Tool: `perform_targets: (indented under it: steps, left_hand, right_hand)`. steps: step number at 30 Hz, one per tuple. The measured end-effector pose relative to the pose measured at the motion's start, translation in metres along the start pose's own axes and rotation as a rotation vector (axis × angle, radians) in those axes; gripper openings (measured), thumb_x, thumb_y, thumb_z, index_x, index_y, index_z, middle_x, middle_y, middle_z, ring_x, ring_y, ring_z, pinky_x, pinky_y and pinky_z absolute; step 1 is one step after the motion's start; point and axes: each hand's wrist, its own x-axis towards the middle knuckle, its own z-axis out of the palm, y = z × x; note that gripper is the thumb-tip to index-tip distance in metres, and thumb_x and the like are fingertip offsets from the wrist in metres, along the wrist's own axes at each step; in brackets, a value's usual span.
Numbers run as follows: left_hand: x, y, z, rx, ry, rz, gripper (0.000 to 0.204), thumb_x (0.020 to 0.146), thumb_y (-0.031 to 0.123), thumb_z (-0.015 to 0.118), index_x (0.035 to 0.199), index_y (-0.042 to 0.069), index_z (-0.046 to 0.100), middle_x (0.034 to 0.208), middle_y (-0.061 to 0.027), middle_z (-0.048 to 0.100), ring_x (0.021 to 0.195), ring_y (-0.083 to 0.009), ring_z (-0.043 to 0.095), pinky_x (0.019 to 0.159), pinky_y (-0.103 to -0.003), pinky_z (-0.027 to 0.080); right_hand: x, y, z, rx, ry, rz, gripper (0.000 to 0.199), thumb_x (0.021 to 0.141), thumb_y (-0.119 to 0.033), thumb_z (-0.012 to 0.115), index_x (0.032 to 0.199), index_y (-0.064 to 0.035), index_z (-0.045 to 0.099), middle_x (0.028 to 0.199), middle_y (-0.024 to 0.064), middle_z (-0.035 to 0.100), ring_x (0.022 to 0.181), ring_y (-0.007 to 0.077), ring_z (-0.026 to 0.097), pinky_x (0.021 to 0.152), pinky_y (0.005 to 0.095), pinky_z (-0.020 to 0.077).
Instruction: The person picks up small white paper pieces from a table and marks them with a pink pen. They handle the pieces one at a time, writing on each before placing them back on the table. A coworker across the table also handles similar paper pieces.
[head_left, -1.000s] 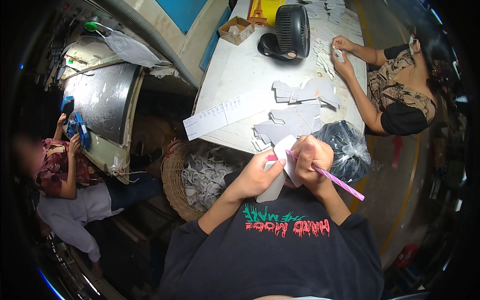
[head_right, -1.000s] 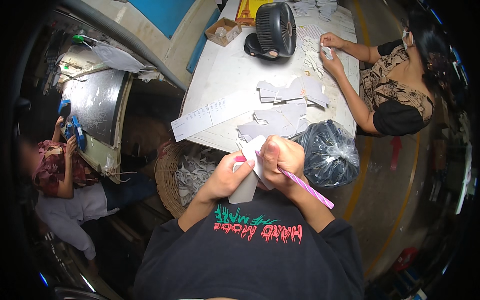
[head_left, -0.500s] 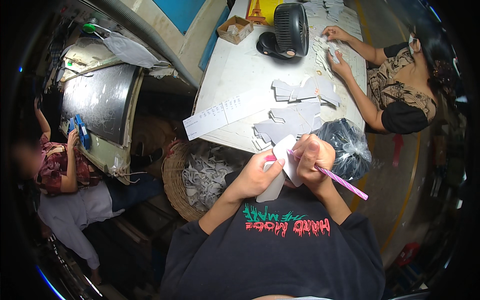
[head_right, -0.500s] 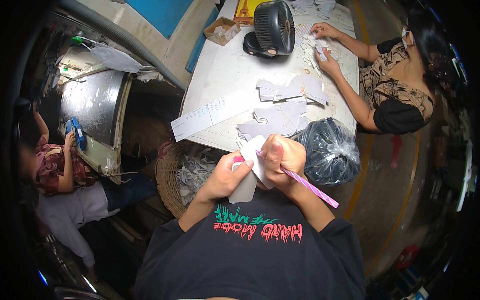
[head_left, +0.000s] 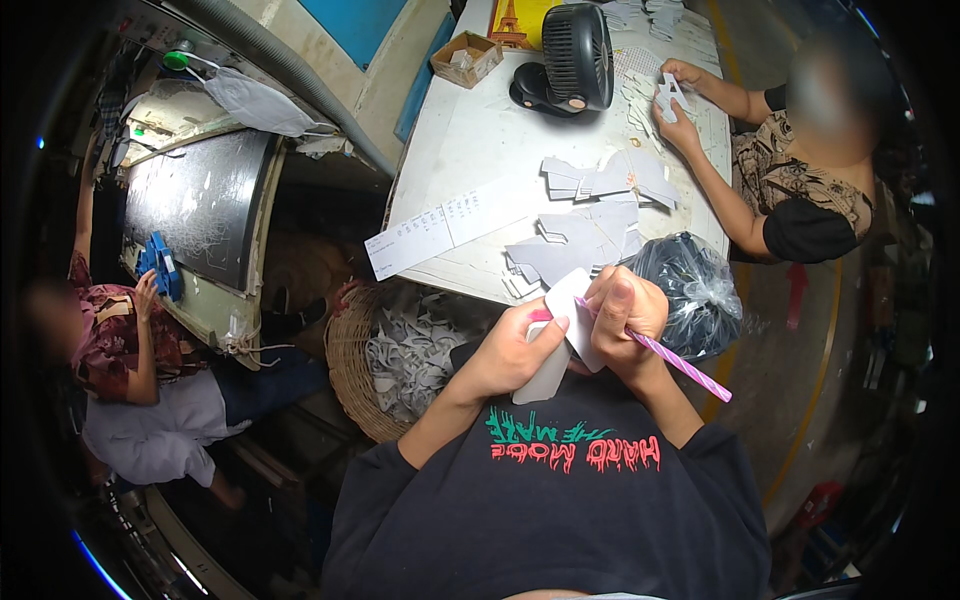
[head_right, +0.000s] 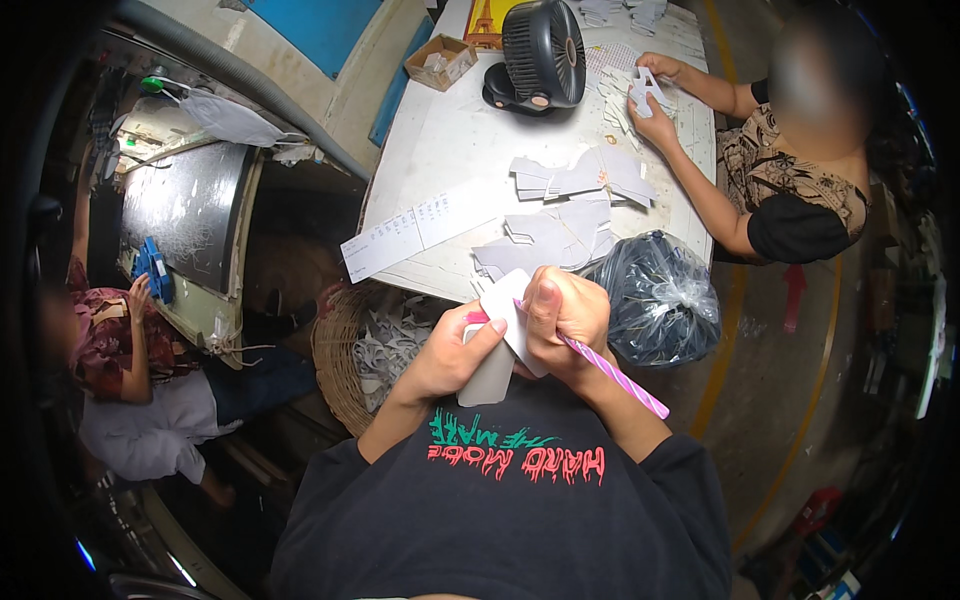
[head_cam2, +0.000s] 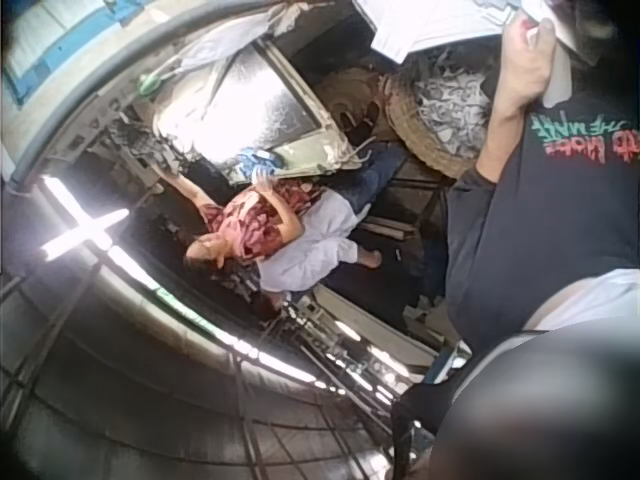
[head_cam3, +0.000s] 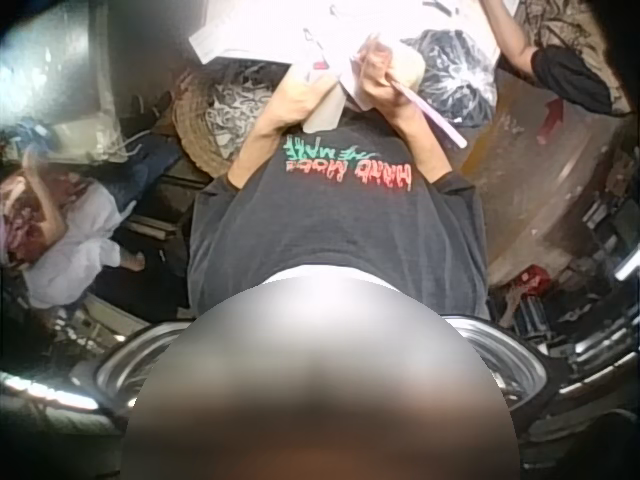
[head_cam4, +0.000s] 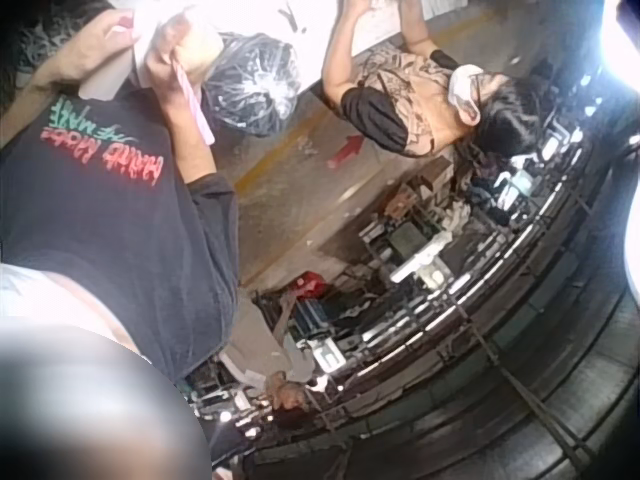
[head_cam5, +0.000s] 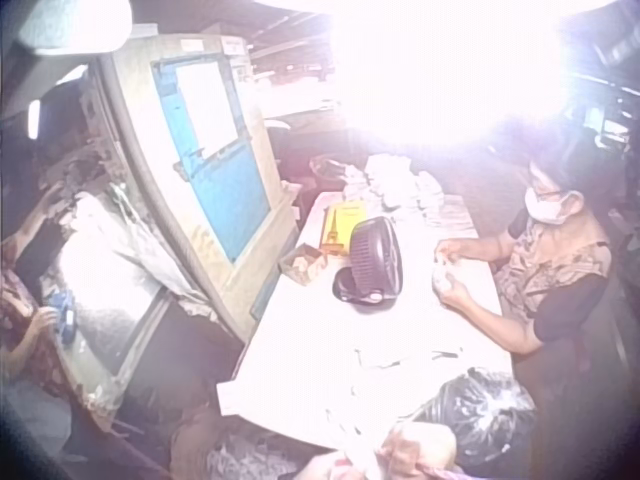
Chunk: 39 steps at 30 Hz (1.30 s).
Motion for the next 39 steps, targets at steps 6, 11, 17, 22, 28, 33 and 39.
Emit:
perform_targets:
  steps: [6,11,17,22,28,33,39]
  left_hand:
    - [0.001,0.004,0.003,0.002,-0.012,0.021,0.032,0.107,0.020,0.053,0.127,-0.004,0.060,0.109,-0.0067,0.068,0.096,-0.0091,0.061,0.084,-0.026,0.051]
    - [0.000,0.009,0.006,-0.107,-0.008,-0.072,0.031,0.107,0.020,0.052,0.126,-0.004,0.060,0.108,-0.0073,0.069,0.096,-0.0095,0.062,0.084,-0.027,0.052]
    - [0.003,0.010,0.010,-0.023,0.010,0.015,0.028,0.108,0.014,0.051,0.126,-0.005,0.058,0.105,-0.0078,0.068,0.091,-0.0117,0.067,0.076,-0.029,0.060]
    - [0.004,0.009,0.011,-0.102,0.024,0.018,0.029,0.108,0.016,0.051,0.128,-0.004,0.059,0.107,-0.0073,0.068,0.090,-0.0111,0.067,0.076,-0.029,0.059]
    - [0.004,0.007,0.008,-0.060,0.011,-0.009,0.028,0.109,0.017,0.050,0.125,-0.004,0.059,0.105,-0.0074,0.068,0.090,-0.0105,0.067,0.076,-0.028,0.059]
    - [0.004,0.004,0.007,-0.080,0.027,0.004,0.027,0.108,0.017,0.051,0.122,-0.004,0.060,0.103,-0.0070,0.068,0.089,-0.0091,0.065,0.076,-0.027,0.057]
    - [0.005,0.003,0.005,-0.037,0.041,0.045,0.027,0.108,0.017,0.052,0.122,-0.003,0.061,0.102,-0.0062,0.068,0.087,-0.0087,0.064,0.076,-0.026,0.055]
  right_hand:
    - [-0.002,0.003,0.000,0.029,0.063,-0.014,0.039,0.108,-0.012,0.047,0.070,-0.0012,0.050,0.062,0.0117,0.055,0.051,0.0254,0.058,0.051,0.0347,0.0460]
    - [-0.003,0.003,-0.001,-0.043,0.032,0.044,0.042,0.109,-0.013,0.044,0.069,-0.0011,0.050,0.062,0.0108,0.055,0.051,0.0232,0.058,0.051,0.0329,0.0465]
    - [-0.004,-0.003,-0.007,0.031,0.064,0.066,0.048,0.112,-0.019,0.035,0.070,-0.0009,0.049,0.058,0.0091,0.056,0.046,0.0144,0.051,0.046,0.0267,0.0395]
    - [-0.006,-0.006,-0.013,0.043,-0.030,0.005,0.043,0.109,-0.016,0.045,0.069,-0.0026,0.050,0.060,0.0090,0.052,0.049,0.0234,0.056,0.049,0.0346,0.0446]
    - [-0.006,0.001,-0.008,-0.010,-0.065,-0.039,0.040,0.107,-0.016,0.048,0.069,-0.0027,0.050,0.060,0.0101,0.049,0.049,0.0276,0.054,0.049,0.0376,0.0434]
    - [-0.005,-0.001,-0.006,0.035,-0.024,-0.035,0.046,0.109,-0.017,0.043,0.066,-0.0020,0.050,0.057,0.0094,0.054,0.048,0.0228,0.057,0.048,0.0334,0.0447]
    - [-0.001,-0.003,-0.005,-0.020,-0.011,-0.054,0.047,0.110,-0.018,0.043,0.066,-0.0023,0.049,0.057,0.0087,0.054,0.047,0.0221,0.057,0.048,0.0328,0.0449]
